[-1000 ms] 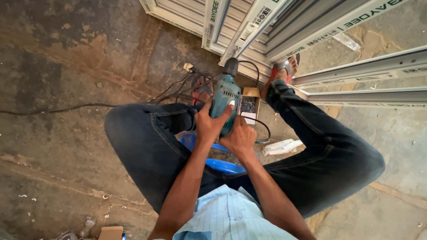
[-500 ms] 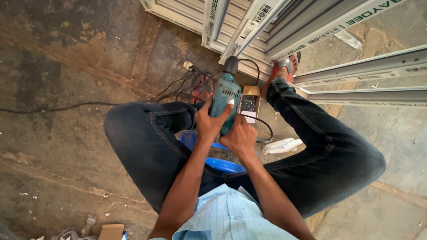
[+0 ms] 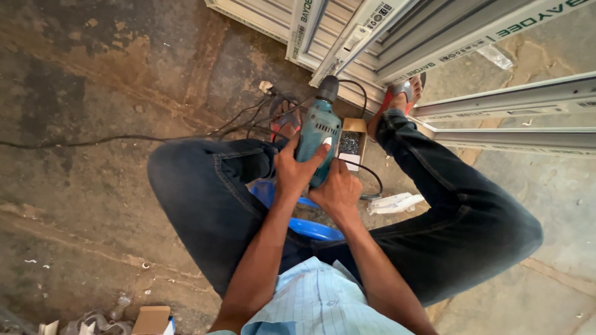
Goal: The person uses a corded drill to fasten screws into a white aluminum window frame, then fits a white plastic strip into the frame's groove. The person continues drilling additional fasteners into the frame.
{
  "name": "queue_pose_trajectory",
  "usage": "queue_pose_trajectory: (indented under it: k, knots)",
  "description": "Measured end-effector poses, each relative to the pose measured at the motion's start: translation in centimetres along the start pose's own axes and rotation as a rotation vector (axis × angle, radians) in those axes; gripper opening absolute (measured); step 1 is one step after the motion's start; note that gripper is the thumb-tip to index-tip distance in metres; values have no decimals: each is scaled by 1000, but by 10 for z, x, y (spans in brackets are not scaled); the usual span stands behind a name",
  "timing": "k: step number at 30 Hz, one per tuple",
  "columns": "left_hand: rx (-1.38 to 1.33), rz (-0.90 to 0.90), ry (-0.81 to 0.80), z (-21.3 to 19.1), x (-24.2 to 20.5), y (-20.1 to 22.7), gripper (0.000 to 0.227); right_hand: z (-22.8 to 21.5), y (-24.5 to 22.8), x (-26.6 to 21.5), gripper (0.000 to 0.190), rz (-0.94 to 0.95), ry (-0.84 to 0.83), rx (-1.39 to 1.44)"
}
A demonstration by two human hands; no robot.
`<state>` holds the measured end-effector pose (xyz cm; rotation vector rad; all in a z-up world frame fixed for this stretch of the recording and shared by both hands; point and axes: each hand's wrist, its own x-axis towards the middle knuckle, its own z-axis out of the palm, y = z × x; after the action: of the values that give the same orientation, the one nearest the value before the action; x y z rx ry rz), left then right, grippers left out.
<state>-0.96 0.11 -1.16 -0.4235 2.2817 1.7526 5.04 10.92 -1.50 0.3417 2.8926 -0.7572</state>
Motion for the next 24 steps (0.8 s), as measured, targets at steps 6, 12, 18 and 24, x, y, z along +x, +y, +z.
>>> queue_pose_trajectory:
  k: [6,12,18,24]
  knots:
    - [18,-9,10,-1,1,2,59,2,0,0,44,10,-7,-26]
    - [-24,-3,-7,-1,1,4,56,1,2,0,45,17,-27,-26]
    - [-37,-13,-25,-3,0,7,50,0,1,0,44,11,-34,-30]
    - [-22,-13,-13,-2,2,6,51,0,2,1,44,28,-61,-24]
